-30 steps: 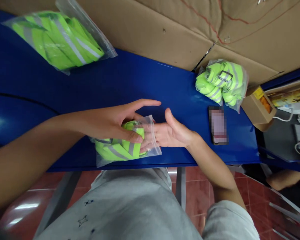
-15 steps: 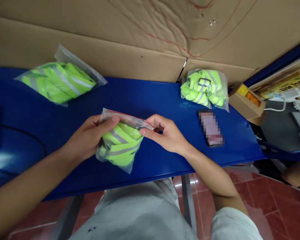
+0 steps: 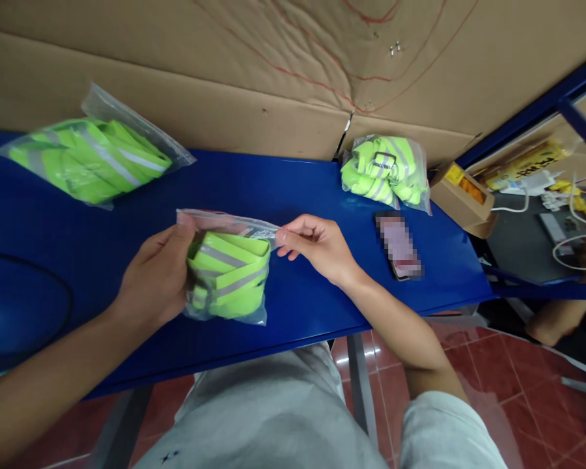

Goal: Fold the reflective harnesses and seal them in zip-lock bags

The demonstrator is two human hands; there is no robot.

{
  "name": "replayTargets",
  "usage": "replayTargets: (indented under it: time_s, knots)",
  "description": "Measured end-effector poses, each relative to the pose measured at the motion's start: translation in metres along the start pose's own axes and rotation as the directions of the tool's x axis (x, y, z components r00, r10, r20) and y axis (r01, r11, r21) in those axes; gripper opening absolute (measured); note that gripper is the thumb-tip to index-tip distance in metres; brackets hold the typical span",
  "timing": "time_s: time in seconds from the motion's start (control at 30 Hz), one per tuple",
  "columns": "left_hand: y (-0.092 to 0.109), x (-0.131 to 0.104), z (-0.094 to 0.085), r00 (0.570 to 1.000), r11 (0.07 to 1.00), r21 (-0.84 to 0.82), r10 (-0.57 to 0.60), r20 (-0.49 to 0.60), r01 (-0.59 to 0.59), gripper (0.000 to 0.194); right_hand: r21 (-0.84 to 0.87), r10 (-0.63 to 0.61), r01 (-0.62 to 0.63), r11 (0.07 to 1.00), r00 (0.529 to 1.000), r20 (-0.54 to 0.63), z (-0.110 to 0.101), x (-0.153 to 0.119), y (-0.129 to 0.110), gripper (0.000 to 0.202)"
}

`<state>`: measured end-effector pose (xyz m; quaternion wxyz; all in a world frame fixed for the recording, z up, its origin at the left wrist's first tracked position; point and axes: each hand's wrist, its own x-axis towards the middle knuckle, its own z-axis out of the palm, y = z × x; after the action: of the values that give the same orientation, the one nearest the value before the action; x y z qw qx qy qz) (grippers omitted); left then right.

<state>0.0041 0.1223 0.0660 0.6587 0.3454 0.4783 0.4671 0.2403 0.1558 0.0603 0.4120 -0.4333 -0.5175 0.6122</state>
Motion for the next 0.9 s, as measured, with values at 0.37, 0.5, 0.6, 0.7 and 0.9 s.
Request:
replayTargets:
  time_s: [0.37, 0.5, 0.6, 0.7, 0.9]
  knots:
    - [-0.019, 0.005, 0.002, 0.986, 0.990, 0.004, 0.140, -0.095, -0.140, 0.048, -0.247, -0.192, 0.206, 0.947, 0.978, 0.078, -0.001, -0.003, -0.003, 0.036]
    - [-0.019, 0.003, 0.001, 0.990, 0.990, 0.054, 0.132, -0.043, -0.129, 0.047, -0.283, -0.228, 0.245, 0.927, 0.969, 0.092, 0.000, -0.005, -0.002, 0.033]
    - [-0.018, 0.001, 0.002, 0.991, 0.991, 0.055, 0.128, -0.040, -0.125, 0.047, -0.277, -0.241, 0.261, 0.925, 0.965, 0.104, 0.001, -0.005, -0.001, 0.029]
    - [-0.018, 0.000, 0.004, 0.990, 0.986, 0.093, 0.142, -0.013, -0.141, 0.047, -0.267, -0.228, 0.259, 0.928, 0.963, 0.140, 0.003, -0.006, 0.001, 0.026]
    - [-0.018, -0.001, 0.006, 0.990, 0.979, 0.150, 0.140, 0.006, -0.140, 0.048, -0.285, -0.203, 0.246, 0.927, 0.964, 0.171, 0.002, -0.008, 0.003, 0.024]
